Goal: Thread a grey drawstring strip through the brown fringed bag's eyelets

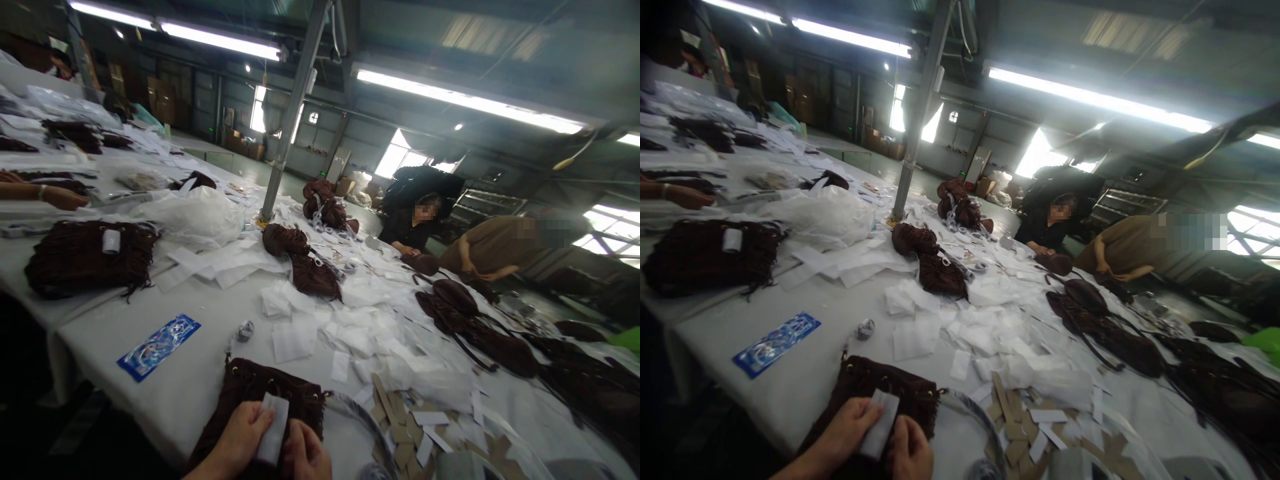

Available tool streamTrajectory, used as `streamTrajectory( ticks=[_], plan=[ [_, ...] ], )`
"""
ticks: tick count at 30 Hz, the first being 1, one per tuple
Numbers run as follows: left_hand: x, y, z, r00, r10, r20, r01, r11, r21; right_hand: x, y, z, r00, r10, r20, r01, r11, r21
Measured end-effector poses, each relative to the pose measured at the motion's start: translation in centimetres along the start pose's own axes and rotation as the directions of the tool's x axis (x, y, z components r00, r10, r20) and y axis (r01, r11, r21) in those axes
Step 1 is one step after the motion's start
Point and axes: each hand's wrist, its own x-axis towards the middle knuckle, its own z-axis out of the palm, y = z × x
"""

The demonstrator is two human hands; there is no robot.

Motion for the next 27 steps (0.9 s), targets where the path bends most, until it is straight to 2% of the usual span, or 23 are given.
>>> streamTrajectory(
  ticks=[2,4,6,10,13,18,23,27],
  plan=[
    [-0.4,0.6,-0.1,0.999,0.023,0.049,-0.024,1.0,0.016,1.1,-0.5,0.0,0.98,0.166,0.112,-0.183,0.97,0.159],
    [-0.8,1.3,-0.5,0.995,0.061,0.077,-0.065,0.996,0.056,2.0,-0.9,0.5,0.951,0.202,0.236,-0.258,0.935,0.242],
    [-1.2,1.9,-1.1,0.992,0.102,0.078,-0.112,0.986,0.125,2.6,-1.1,1.3,0.931,0.212,0.297,-0.298,0.913,0.28],
    [-2.0,2.6,-2.1,0.98,0.191,0.053,-0.199,0.938,0.285,3.2,-1.1,2.6,0.925,0.233,0.3,-0.323,0.898,0.298],
    [-2.4,2.5,-1.9,0.984,0.178,-0.025,-0.16,0.93,0.33,3.2,-1.4,2.9,0.93,0.243,0.276,-0.326,0.891,0.317],
    [-2.7,1.1,-0.9,0.993,0.092,-0.075,-0.076,0.978,0.196,2.7,-2.6,3.3,0.943,0.241,0.229,-0.31,0.888,0.339],
    [-2.6,-0.2,-0.6,0.973,0.162,-0.165,-0.148,0.985,0.093,2.9,-2.1,3.7,0.921,0.287,0.264,-0.36,0.886,0.292],
    [-2.8,-0.7,-0.5,0.955,0.234,-0.183,-0.211,0.968,0.139,3.3,-1.7,3.4,0.902,0.323,0.287,-0.387,0.899,0.205]
  ],
)
